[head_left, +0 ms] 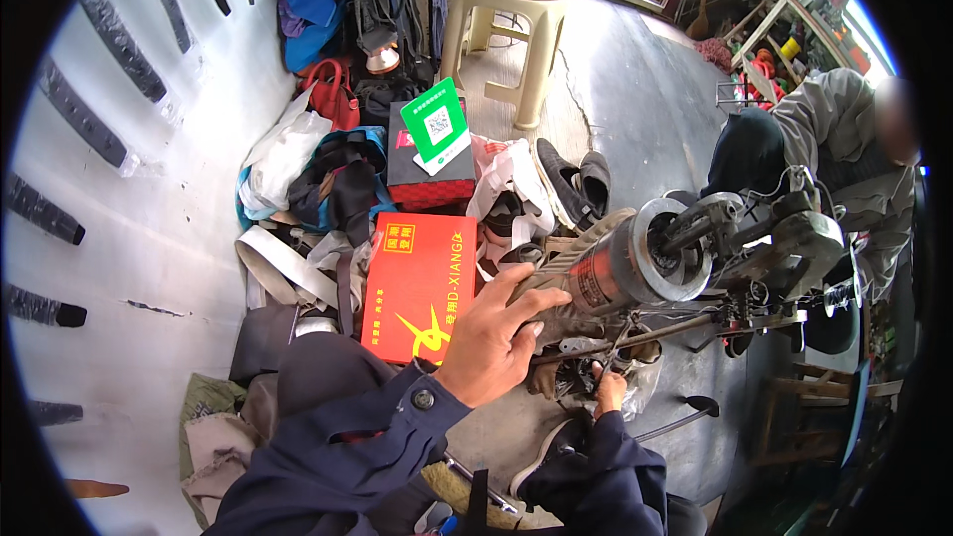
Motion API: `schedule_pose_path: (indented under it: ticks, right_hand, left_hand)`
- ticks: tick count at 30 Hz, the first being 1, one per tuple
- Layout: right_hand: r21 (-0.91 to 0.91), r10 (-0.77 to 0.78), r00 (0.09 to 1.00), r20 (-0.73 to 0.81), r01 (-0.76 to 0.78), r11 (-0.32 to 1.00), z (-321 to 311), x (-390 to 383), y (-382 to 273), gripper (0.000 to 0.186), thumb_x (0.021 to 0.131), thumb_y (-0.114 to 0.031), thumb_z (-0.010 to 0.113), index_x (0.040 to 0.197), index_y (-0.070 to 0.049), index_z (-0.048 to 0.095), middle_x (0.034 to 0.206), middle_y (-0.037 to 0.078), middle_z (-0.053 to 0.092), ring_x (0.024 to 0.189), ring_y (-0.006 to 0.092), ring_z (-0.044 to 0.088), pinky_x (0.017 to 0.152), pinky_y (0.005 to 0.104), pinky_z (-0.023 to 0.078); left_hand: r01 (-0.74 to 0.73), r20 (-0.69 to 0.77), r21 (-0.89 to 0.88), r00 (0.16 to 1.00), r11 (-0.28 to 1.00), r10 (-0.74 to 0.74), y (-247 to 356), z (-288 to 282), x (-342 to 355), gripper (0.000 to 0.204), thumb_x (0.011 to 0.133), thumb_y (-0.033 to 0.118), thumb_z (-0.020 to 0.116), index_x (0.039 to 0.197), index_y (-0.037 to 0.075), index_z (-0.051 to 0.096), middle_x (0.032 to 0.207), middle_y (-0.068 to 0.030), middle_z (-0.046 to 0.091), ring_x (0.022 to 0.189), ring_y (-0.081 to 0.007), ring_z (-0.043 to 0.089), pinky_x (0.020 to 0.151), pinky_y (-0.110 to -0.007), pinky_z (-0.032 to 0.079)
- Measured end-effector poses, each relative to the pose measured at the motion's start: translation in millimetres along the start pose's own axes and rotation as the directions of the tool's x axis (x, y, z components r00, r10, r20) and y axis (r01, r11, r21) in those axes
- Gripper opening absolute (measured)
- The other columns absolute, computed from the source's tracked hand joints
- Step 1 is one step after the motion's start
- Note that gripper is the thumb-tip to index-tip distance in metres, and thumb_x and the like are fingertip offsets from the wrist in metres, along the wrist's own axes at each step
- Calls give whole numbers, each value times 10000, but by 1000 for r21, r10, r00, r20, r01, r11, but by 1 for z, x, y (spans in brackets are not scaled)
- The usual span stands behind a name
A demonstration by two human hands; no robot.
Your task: The person sits on the floor in a cluttered workshop and uses a knife-like tool to scrape and trim the upper of a brown shoe. They repeatedly reposition the shoe, scrape different areas, and inspect the surface while another person works nearby.
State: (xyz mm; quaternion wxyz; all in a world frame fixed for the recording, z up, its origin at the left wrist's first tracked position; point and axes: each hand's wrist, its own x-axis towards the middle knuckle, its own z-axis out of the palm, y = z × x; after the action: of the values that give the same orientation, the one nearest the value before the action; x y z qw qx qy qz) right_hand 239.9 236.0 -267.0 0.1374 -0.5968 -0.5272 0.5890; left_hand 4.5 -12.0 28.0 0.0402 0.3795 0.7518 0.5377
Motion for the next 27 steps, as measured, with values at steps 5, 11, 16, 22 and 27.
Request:
schedule_pose_path:
  ticks: [5, 11, 16, 22, 27]
  right_hand:
    - [119, -56, 996, -67, 64, 991, 9, -53, -6, 289, 847, -262, 819, 719, -100, 617, 630, -28, 533, 554, 92, 466, 517, 277, 332]
    - [397, -208, 976, -65, 217, 892, 19, -154, -42, 253, 884, -90, 687, 1086, 40, 607, 752, 56, 586, 611, 147, 586, 548, 265, 473]
    - [275, -455, 884, 113, 412, 869, 0, -237, -103, 328, 943, -222, 639, 1103, 60, 590, 714, 76, 590, 596, 158, 552, 571, 286, 441]
    - [336, -419, 615, 668, 253, 907, -10, -263, -166, 646, 1018, -572, 455, 915, 49, 599, 646, 73, 561, 542, 169, 505, 521, 293, 398]
    - [205, -212, 592, 778, 80, 976, 11, -253, -185, 844, 961, -799, 317, 920, -2, 591, 598, 27, 482, 473, 158, 454, 468, 289, 379]
  left_hand:
    - [0, 6, 38, 1000, 999, 0, 4, -3, 2, 507, 796, -107, 626, 1242, 134, 617, 1398, -211, 528, 1246, -442, 552, 1001, -466, 492]
    - [1, 9, 24, 1000, 1000, -1, 2, -5, 3, 542, 774, -152, 577, 1219, 155, 617, 1295, -153, 551, 1217, -419, 558, 966, -476, 512]
    - [-30, -33, 18, 999, 999, 30, -4, 0, 0, 488, 733, -99, 604, 1145, 164, 605, 1207, -91, 575, 1114, -360, 579, 909, -465, 510]
    - [27, 16, -259, 1000, 965, -24, -24, 6, 0, 469, 798, -88, 556, 1252, 27, 542, 1221, -141, 573, 1215, -306, 554, 1052, -358, 422]
    - [203, 189, -498, 974, 843, -123, -34, 5, 3, 469, 834, -48, 549, 1299, 7, 523, 1256, -86, 564, 1247, -179, 515, 1089, -319, 381]
